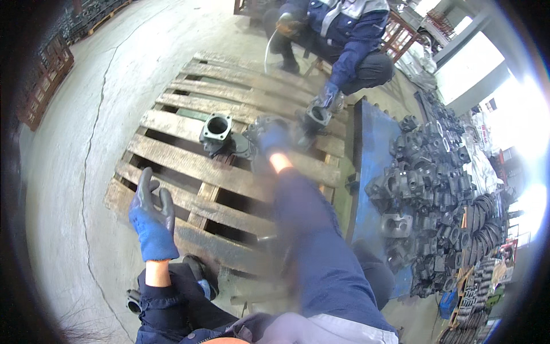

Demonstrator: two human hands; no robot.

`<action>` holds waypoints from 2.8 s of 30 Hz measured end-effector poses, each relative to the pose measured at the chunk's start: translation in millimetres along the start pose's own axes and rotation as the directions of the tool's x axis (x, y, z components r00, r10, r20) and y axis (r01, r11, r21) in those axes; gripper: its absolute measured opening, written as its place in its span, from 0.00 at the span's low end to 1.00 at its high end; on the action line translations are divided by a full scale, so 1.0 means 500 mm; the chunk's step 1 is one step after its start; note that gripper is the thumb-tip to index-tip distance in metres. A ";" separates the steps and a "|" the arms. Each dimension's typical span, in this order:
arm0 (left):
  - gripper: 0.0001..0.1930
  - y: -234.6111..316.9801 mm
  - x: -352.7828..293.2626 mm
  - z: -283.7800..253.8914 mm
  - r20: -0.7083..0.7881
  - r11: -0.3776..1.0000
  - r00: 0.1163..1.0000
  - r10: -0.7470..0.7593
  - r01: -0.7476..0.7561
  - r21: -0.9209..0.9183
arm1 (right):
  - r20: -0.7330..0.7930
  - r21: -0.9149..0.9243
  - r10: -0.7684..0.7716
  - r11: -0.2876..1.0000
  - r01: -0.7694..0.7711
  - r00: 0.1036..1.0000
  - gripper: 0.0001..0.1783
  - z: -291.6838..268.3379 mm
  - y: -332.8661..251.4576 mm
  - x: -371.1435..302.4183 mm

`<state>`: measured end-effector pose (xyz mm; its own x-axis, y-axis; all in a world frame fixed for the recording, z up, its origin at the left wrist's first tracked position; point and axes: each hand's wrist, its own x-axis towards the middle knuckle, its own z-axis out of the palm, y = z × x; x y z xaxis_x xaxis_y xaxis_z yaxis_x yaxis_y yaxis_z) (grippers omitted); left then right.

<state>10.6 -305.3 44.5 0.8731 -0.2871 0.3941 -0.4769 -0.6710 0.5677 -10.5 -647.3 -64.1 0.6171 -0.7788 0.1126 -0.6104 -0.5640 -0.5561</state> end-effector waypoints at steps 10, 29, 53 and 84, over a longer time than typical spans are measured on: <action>0.20 -0.077 -0.014 0.037 0.012 0.942 1.000 0.022 -0.016 -0.337 | 0.600 -0.401 -0.140 0.800 0.447 0.788 0.15 -0.096 0.224 -0.156; 0.20 -0.297 0.017 0.094 0.453 0.988 0.886 -0.099 0.144 -0.064 | -0.268 -0.704 0.728 0.299 -0.645 0.631 0.18 -0.896 0.973 -0.568; 0.14 -0.183 -0.090 0.039 0.461 0.968 0.854 0.243 -0.245 -0.057 | -0.398 0.277 0.749 0.649 -0.709 0.530 0.33 -0.576 0.884 -0.908; 0.13 -0.062 -0.059 0.020 0.322 0.876 0.837 0.443 -0.480 0.042 | 0.822 -0.089 -0.101 0.949 0.301 0.561 0.26 -0.335 0.063 -0.377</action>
<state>0.6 -282.6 8.0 0.5518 -0.7578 0.3483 -0.8329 -0.4790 0.2773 -229.3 -564.1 35.2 0.8157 -0.1542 -0.5575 -0.4379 -0.7943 -0.4210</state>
